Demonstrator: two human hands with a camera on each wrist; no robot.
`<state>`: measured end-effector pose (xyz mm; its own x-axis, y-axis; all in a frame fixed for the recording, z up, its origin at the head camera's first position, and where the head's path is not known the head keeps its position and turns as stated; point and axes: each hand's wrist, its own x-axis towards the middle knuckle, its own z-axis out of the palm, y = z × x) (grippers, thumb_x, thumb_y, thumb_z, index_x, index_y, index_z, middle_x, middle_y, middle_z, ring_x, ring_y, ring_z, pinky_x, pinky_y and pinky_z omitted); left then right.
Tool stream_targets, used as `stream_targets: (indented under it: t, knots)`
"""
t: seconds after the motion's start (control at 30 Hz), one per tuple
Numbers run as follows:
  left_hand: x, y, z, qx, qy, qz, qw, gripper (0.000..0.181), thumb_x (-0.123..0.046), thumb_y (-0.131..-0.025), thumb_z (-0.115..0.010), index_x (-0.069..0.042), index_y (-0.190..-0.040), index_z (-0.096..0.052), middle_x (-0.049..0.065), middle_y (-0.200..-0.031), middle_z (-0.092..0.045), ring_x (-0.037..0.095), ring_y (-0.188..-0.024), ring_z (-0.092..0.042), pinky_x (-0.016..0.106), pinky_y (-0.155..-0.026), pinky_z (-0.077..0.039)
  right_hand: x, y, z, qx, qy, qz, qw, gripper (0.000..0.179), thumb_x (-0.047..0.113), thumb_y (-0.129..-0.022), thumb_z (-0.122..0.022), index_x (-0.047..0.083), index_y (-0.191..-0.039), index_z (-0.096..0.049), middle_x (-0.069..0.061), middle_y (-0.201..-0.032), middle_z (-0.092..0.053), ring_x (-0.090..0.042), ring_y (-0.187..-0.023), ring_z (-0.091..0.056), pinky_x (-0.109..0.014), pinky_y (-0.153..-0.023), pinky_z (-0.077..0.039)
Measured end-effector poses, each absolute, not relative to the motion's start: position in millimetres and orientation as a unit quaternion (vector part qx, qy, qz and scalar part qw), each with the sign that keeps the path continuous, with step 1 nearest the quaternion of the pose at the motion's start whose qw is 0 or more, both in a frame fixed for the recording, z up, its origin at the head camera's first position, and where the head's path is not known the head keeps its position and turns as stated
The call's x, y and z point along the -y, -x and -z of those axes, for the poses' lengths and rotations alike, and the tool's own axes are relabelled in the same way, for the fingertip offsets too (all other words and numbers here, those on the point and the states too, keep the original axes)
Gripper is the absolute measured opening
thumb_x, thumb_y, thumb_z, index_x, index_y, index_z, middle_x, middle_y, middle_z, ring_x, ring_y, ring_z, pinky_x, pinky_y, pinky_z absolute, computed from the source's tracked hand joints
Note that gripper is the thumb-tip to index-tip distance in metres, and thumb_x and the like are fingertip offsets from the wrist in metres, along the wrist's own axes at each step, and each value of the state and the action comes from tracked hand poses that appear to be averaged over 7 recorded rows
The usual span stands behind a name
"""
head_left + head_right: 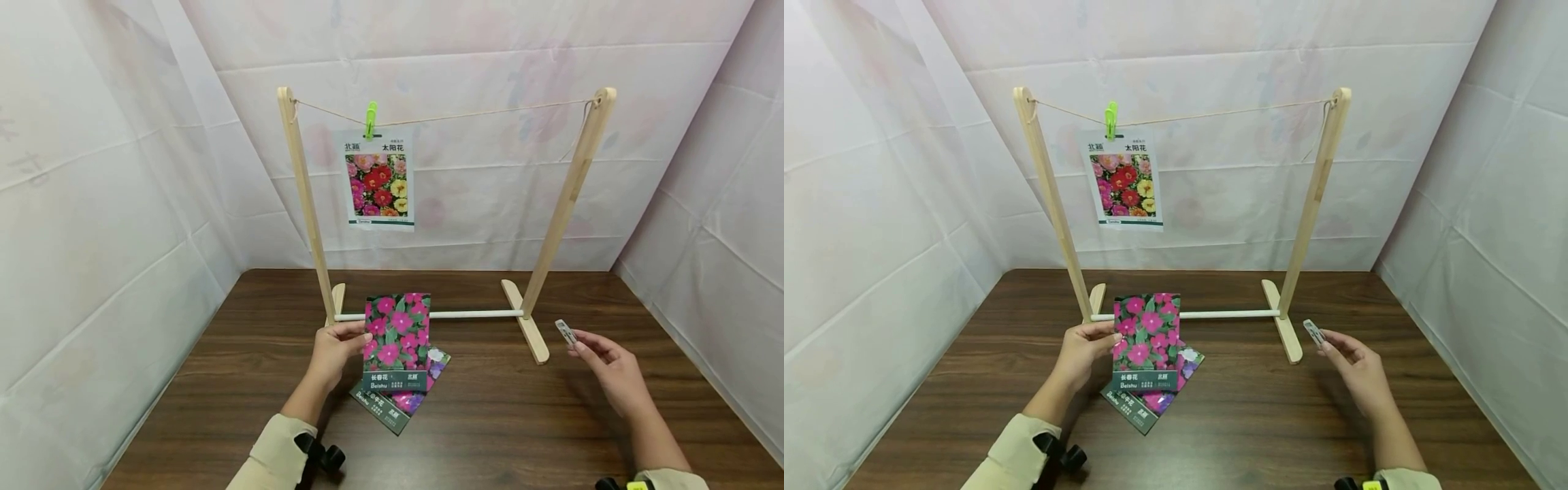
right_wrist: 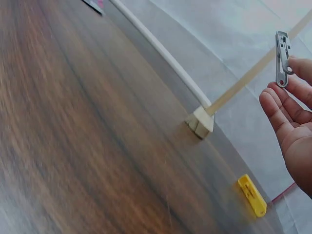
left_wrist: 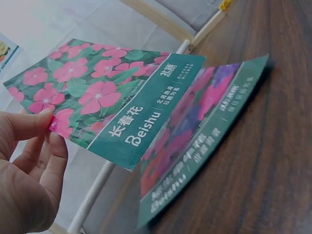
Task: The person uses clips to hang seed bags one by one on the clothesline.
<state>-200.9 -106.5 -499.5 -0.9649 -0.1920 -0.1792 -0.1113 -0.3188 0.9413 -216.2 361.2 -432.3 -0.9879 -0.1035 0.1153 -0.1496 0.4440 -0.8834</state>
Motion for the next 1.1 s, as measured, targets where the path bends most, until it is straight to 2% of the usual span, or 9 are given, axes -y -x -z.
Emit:
stream_targets:
  t: [0.17,0.33,0.47,0.67,0.97,1.1]
  knots:
    - [108,203,491,0.582,-0.116,0.804,0.027,0.02,0.013,-0.079,-0.072,0.014,-0.099,-0.069,0.005,-0.077,-0.069,0.011,-0.068,-0.065,0.026,-0.061,-0.057,-353,216,424,0.812,-0.087,-0.577,0.023,0.029,0.008,-0.1,-0.055,-0.01,-0.123,-0.059,0.003,-0.099,-0.069,-0.009,-0.088,-0.067,-0.012,-0.083,-0.049]
    - [107,205,484,0.587,-0.104,0.802,0.024,0.022,0.012,-0.079,-0.072,0.014,-0.101,-0.069,0.004,-0.08,-0.069,0.012,-0.07,-0.066,0.025,-0.063,-0.057,-344,217,422,0.714,-0.12,-0.69,0.029,0.022,-0.011,-0.095,-0.053,-0.013,-0.115,-0.061,-0.001,-0.104,-0.069,-0.013,-0.086,-0.067,-0.02,-0.081,-0.053]
    - [105,208,479,0.59,-0.097,0.801,0.017,0.023,0.011,-0.08,-0.072,0.013,-0.102,-0.069,0.004,-0.081,-0.069,0.012,-0.071,-0.067,0.028,-0.065,-0.058,-339,218,419,0.62,-0.167,-0.767,0.02,0.029,-0.023,-0.092,-0.045,-0.014,-0.112,-0.063,-0.009,-0.105,-0.07,-0.017,-0.086,-0.068,-0.024,-0.08,-0.055]
    - [102,215,470,0.596,-0.077,0.799,0.026,0.021,0.01,-0.08,-0.072,0.012,-0.1,-0.07,0.007,-0.082,-0.07,0.012,-0.067,-0.066,0.03,-0.062,-0.058,-331,220,410,0.548,-0.211,-0.809,0.0,0.034,-0.023,-0.094,-0.037,-0.015,-0.116,-0.061,-0.016,-0.104,-0.07,-0.022,-0.088,-0.07,-0.027,-0.083,-0.056]
    - [97,224,456,0.6,-0.049,0.798,0.033,0.021,0.008,-0.08,-0.074,0.011,-0.1,-0.07,0.002,-0.079,-0.07,0.012,-0.069,-0.066,0.029,-0.062,-0.058,-319,222,401,0.475,-0.224,-0.851,0.012,0.031,-0.022,-0.095,-0.034,-0.02,-0.113,-0.059,-0.025,-0.106,-0.067,-0.029,-0.089,-0.069,-0.031,-0.082,-0.056]
    - [94,228,448,0.607,-0.036,0.793,0.036,0.022,0.006,-0.081,-0.074,0.011,-0.102,-0.07,0.004,-0.082,-0.07,0.012,-0.07,-0.066,0.031,-0.064,-0.058,-317,227,398,0.44,-0.248,-0.863,0.007,0.032,-0.022,-0.095,-0.031,-0.022,-0.114,-0.056,-0.028,-0.108,-0.065,-0.034,-0.094,-0.068,-0.034,-0.084,-0.056]
